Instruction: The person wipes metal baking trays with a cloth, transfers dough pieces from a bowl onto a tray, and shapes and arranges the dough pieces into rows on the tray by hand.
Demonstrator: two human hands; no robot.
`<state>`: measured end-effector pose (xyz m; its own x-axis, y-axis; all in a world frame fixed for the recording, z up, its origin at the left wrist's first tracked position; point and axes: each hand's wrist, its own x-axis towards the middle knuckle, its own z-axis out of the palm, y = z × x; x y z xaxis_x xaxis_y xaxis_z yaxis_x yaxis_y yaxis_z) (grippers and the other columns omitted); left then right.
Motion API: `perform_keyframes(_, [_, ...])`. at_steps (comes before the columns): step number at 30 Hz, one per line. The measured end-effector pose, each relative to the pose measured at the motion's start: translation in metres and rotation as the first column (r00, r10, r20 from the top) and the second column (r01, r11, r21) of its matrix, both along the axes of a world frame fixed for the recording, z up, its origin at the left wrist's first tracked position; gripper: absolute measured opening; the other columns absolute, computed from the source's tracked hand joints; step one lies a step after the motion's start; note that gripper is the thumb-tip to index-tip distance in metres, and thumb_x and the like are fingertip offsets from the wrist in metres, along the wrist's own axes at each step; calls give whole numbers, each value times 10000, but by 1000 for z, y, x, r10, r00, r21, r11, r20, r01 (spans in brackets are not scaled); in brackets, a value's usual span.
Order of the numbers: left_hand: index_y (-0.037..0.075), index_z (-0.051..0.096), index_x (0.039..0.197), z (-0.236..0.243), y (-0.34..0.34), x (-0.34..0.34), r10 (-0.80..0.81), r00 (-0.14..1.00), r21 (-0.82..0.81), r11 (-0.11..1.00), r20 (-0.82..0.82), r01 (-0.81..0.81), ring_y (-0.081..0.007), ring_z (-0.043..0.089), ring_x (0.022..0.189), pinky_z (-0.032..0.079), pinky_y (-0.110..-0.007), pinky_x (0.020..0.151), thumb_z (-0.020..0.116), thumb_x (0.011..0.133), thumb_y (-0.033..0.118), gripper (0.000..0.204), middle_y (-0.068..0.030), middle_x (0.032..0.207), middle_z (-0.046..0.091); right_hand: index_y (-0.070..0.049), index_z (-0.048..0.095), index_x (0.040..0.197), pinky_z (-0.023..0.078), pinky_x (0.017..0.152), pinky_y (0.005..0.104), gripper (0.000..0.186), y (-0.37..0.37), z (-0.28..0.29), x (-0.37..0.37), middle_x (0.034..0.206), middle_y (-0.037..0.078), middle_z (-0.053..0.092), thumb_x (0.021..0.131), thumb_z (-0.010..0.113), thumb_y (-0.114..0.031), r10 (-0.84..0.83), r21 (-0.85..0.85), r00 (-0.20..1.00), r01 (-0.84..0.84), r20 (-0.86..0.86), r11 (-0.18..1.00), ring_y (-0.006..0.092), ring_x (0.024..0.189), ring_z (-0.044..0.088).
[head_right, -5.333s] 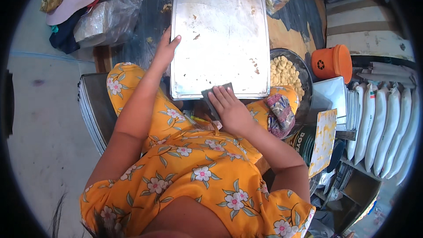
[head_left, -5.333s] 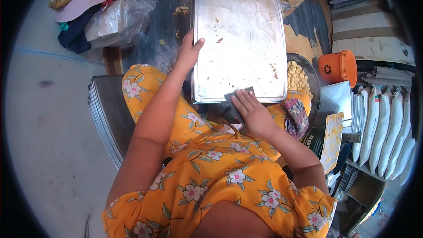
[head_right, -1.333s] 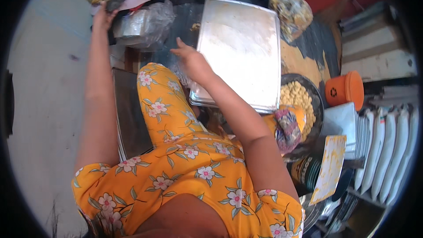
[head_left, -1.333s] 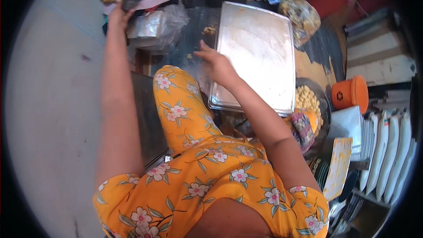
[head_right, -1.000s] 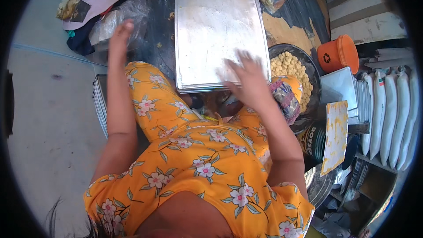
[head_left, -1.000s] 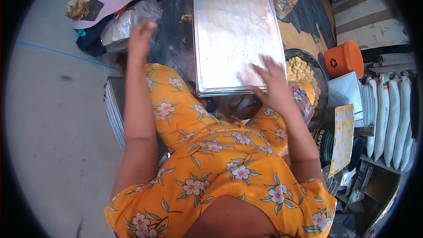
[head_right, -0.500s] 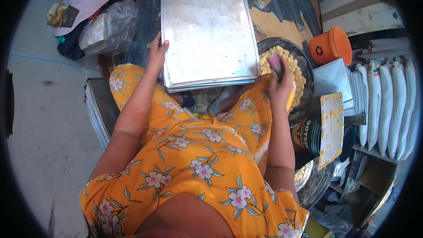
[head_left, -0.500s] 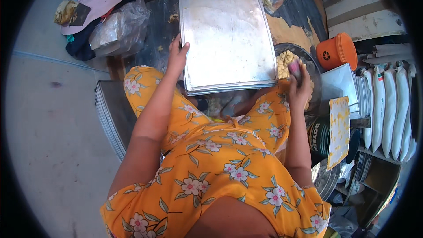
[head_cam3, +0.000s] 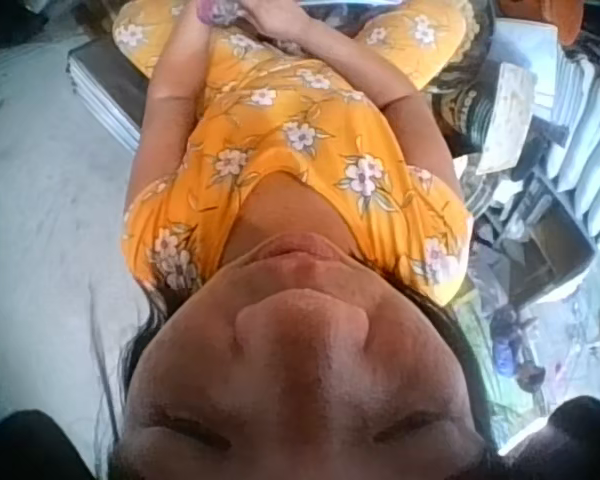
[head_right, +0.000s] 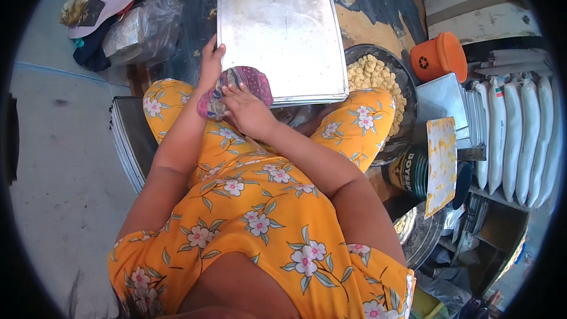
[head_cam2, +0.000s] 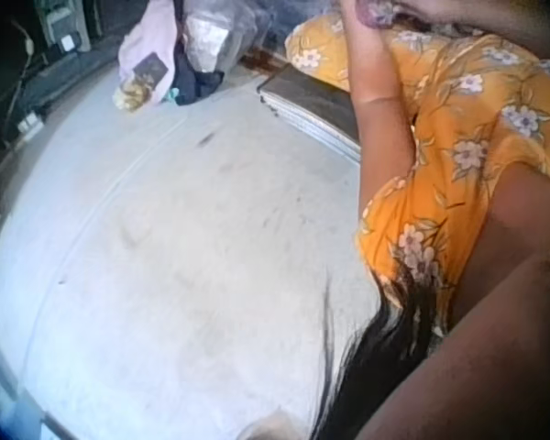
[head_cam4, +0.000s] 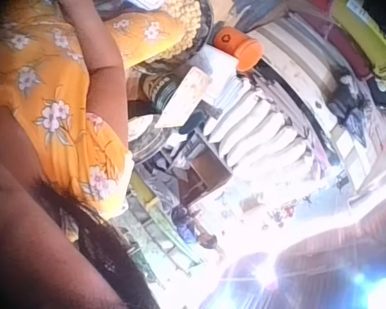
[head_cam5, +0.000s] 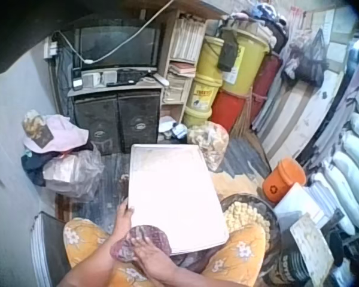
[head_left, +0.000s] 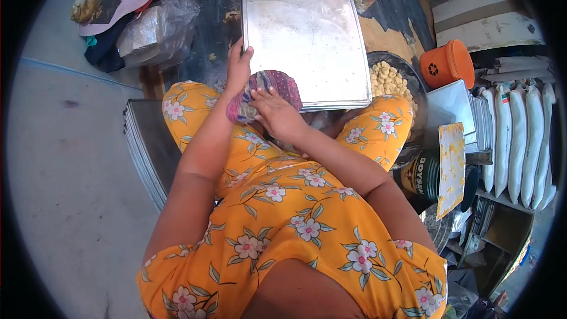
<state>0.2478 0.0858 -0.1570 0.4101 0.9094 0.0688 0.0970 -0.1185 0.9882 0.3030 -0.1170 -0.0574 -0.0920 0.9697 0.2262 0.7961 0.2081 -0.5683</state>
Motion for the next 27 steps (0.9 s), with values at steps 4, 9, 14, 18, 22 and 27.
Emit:
perform_keyframes(4, [80,475,1406,26,-11,-8,9,963,169,985,-269,38,-351,318,1394,251,-450,1130,588,930,326,548,-161,1514,354,-16,545,1255,309,1150,447,405,-51,18,44,1377,187,523,861,618,-71,-73,-110,994,82,84,991,342,1293,485])
perform_keyframes(9, [93,459,1426,28,-9,-8,-15,955,136,989,-295,58,-341,289,1412,210,-483,1145,571,939,332,555,-144,1533,331,1,439,1388,311,1150,461,545,-112,16,136,1379,223,509,870,589,-80,-564,-128,791,601,236,789,412,1279,475])
perform_keyframes(14, [29,460,1408,25,-13,-1,-15,1000,50,999,-27,16,-351,323,1394,223,-404,1156,541,962,274,516,-217,1498,354,-29,456,1391,220,1196,456,548,-72,25,90,1490,161,407,862,594,-77,63,-204,967,-12,245,979,288,1403,360])
perform_keyframes(18, [-3,468,1392,6,-10,-4,-30,995,19,999,91,29,-344,312,1402,218,-391,1159,479,1003,282,482,-228,1496,354,-56,546,1265,269,1176,494,408,29,18,83,1375,120,529,861,605,-74,371,-167,929,-366,-2,916,288,1328,456])
perform_keyframes(22, [3,433,1422,-8,-17,-9,-4,998,-21,1000,58,5,-336,216,1449,172,-389,1174,363,1037,434,582,-215,1556,239,-64,540,1273,302,1160,498,423,122,3,117,1310,107,577,858,616,-74,413,-40,910,-412,42,910,288,1253,530])
perform_keyframes(27, [30,308,1494,35,-32,-14,-100,966,41,993,-238,113,-349,142,1472,165,-405,1179,594,949,317,680,-201,1599,102,-87,508,1322,349,1119,479,417,265,-5,184,1314,168,564,911,560,-128,302,-29,938,-302,168,953,343,1208,551])
